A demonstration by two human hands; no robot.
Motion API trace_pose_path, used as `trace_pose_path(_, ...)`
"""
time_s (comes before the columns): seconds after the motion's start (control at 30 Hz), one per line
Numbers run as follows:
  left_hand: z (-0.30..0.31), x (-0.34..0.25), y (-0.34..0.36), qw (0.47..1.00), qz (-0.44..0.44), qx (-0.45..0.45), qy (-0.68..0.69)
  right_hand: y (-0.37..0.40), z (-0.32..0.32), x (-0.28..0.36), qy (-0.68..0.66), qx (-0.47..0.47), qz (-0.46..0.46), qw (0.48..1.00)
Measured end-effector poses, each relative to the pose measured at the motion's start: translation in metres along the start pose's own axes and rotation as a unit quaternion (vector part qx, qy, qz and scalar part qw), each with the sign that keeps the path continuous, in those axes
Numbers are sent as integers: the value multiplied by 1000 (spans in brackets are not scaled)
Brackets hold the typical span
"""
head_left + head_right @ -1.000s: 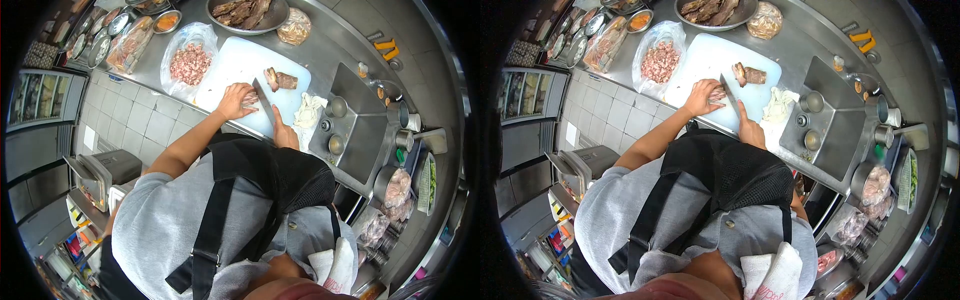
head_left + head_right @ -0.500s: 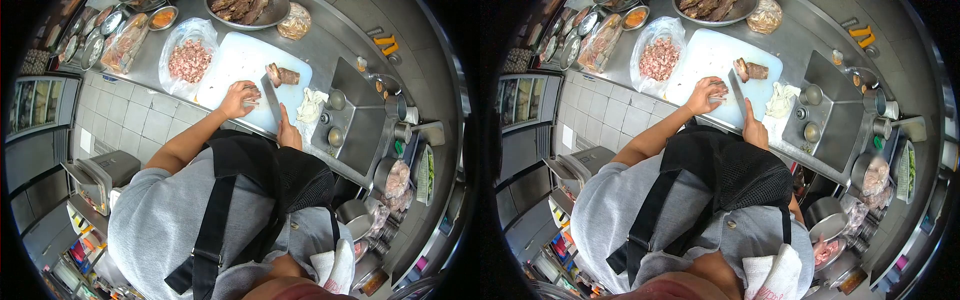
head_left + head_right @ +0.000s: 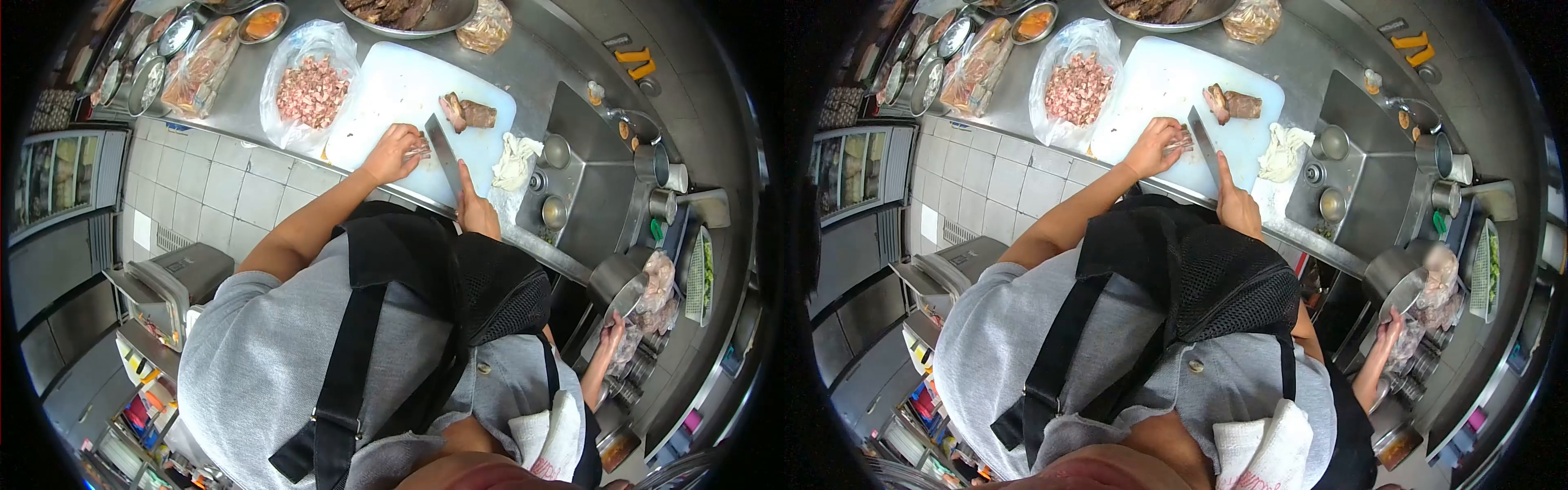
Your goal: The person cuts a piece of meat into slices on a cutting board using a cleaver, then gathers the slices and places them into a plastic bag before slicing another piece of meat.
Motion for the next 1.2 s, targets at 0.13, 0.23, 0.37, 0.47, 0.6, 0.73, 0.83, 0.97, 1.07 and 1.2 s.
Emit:
trace_pose_path(0.13, -1, -2, -7, 998, -51, 31, -3, 3, 12, 13, 15, 1, 9, 1000)
trace_pose_path(0.23, -1, -4, -7, 998, -57, 40, -4, 2, 14, 24, 12, 22, 25, 999)
trace_pose_path(0.37, -2, -2, -7, 998, -56, 40, -8, -8, 9, 26, 6, 19, 39, 999)
trace_pose_path(0.47, -3, -2, -7, 998, -47, 52, 2, -16, 4, 26, 2, 16, 51, 999)
trace_pose_path(0.6, 0, -1, -7, 997, -51, 58, -3, -31, 4, 28, 0, 2, 74, 997)
trace_pose_path(0.73, 4, -8, -5, 998, -44, 42, 26, -28, 4, 24, -7, -12, 83, 996)
trace_pose_path(0.83, 4, -5, -5, 998, -34, 40, 20, -10, 14, 28, 11, -18, 67, 998)
trace_pose_path(0.97, -4, 0, -7, 998, -42, 53, -12, 7, 20, 34, 27, 12, 41, 999)
trace_pose_path(1.07, -2, -5, -7, 997, -63, 43, -1, 3, 9, 32, 39, 28, 22, 999)
trace_pose_path(1.2, -4, -2, -8, 997, -60, 50, -5, -27, -18, 24, 5, -19, 58, 998)
Point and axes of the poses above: each hand's wrist, its own y-axis away from the middle knuckle, its own z-axis out of the back of the hand, x = y × z, the point moved 9 cm from there along -y, towards the middle knuckle, and after that the axes turned 4 degrees about z, right-handed, at the moved point
